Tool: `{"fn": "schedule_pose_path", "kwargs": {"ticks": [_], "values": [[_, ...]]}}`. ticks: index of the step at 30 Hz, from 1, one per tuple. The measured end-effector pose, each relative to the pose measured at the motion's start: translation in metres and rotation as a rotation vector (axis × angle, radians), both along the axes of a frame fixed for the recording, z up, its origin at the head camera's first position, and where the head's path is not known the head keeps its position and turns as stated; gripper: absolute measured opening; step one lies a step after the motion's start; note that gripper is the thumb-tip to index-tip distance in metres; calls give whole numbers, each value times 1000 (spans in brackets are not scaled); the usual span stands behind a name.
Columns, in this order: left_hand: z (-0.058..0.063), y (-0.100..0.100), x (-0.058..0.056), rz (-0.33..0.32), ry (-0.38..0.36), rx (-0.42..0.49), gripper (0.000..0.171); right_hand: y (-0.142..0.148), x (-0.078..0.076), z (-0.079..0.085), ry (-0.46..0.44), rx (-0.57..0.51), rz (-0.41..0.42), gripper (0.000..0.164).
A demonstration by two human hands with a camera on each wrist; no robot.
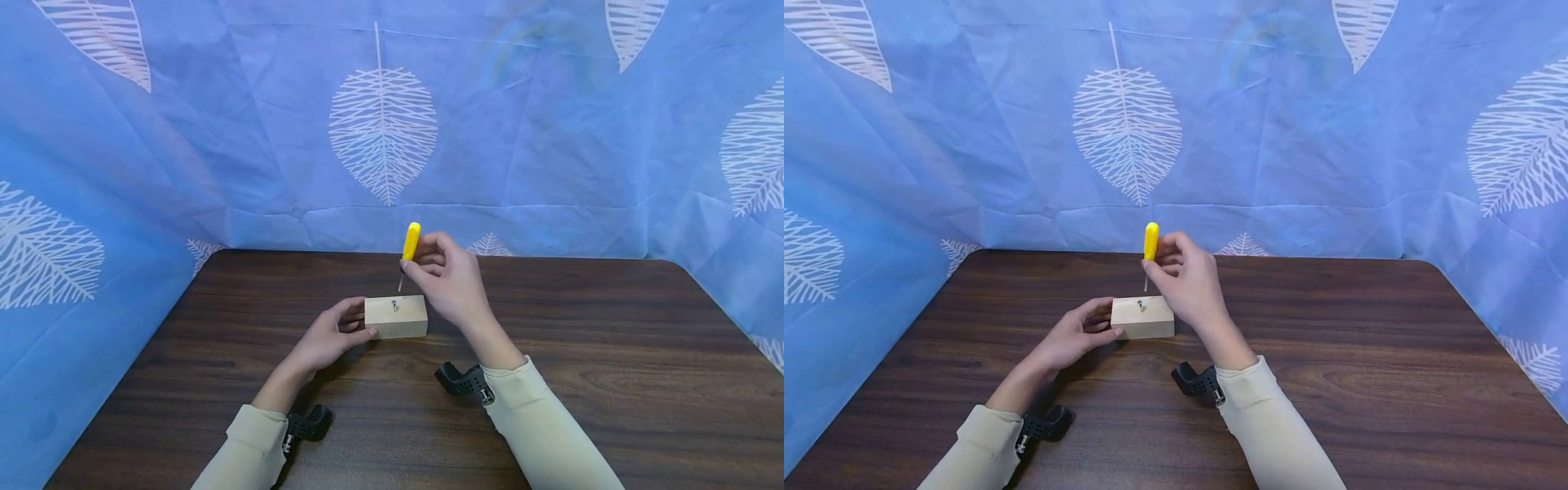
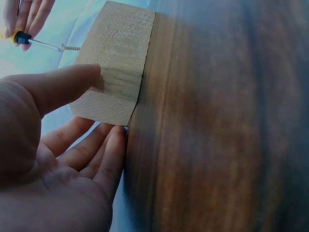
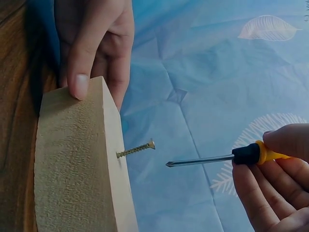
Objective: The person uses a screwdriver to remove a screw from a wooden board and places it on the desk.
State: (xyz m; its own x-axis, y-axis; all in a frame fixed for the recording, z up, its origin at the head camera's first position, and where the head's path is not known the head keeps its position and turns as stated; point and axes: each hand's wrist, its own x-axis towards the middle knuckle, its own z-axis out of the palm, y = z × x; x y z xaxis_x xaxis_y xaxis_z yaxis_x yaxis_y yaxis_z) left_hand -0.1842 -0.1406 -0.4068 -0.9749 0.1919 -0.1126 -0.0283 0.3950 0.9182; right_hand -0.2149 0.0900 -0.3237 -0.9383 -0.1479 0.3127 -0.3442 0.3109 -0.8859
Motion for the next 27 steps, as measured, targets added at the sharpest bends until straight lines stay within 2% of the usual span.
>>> {"fn": "schedule_pose_path", "kwargs": {"ticks": [15,27], "values": [[0,0,1,4,6,-1,65,-2,2,0,15,1,-13,34],[-2,0,0,1,6,4,66,-7,6,-2,82,12,69,30]]}}
